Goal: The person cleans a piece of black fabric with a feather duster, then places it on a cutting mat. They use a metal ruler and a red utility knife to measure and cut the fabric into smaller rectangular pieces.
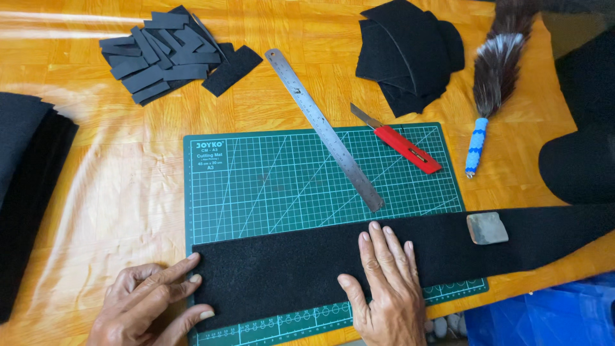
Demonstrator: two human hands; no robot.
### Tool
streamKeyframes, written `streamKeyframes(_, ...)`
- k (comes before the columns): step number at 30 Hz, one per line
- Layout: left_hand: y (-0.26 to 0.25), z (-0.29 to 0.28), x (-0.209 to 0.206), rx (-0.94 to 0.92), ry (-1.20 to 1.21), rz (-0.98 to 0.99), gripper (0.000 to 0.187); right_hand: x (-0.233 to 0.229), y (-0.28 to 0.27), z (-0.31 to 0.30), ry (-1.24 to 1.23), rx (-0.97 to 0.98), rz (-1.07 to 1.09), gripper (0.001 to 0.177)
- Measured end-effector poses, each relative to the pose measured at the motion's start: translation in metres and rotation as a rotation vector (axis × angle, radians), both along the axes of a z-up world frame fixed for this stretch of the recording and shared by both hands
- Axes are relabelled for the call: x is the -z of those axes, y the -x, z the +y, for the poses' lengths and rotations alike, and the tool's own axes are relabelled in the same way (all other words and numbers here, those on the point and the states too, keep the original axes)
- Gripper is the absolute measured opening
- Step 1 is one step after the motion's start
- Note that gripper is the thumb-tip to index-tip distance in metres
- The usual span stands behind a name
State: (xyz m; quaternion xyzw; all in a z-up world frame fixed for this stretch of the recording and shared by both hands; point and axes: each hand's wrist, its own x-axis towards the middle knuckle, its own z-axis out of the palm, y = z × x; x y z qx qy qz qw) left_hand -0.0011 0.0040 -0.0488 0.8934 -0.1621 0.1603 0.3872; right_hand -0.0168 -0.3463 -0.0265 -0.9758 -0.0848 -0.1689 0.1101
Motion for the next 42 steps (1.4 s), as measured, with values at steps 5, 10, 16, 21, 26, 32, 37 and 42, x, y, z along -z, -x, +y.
streamKeyframes(5, 0.001, -0.011, -0.012, -0.068, 0.007, 0.004, 0.043, -0.004, 0.001, 0.002, 0.018, 0.039, 0.066, 0.068)
streamKeyframes(10, 0.002, -0.009, -0.011, -0.072, 0.001, 0.020, 0.044, -0.001, -0.001, 0.000, 0.035, 0.041, 0.075, 0.070)
streamKeyframes(16, 0.001, -0.009, -0.010, -0.098, -0.039, 0.038, 0.043, -0.003, 0.000, -0.003, 0.028, 0.045, 0.081, 0.071)
streamKeyframes(21, -0.006, -0.008, -0.047, 0.128, -0.003, 0.090, 0.034, 0.001, -0.001, -0.004, 0.218, 0.071, -0.066, 0.074)
streamKeyframes(26, -0.002, -0.005, -0.053, 0.115, 0.067, 0.137, 0.034, 0.016, -0.007, -0.020, 0.313, 0.025, -0.200, 0.074)
streamKeyframes(32, 0.000, -0.004, -0.048, 0.138, 0.093, 0.108, 0.031, 0.020, -0.002, -0.028, 0.348, -0.009, -0.193, 0.071)
streamKeyframes(37, 0.003, -0.003, -0.044, 0.160, 0.097, 0.097, 0.033, 0.019, 0.001, -0.028, 0.376, -0.059, -0.232, 0.070)
streamKeyframes(42, 0.001, -0.001, -0.038, 0.146, 0.062, 0.104, 0.034, 0.030, 0.002, -0.036, 0.441, -0.024, -0.218, 0.075)
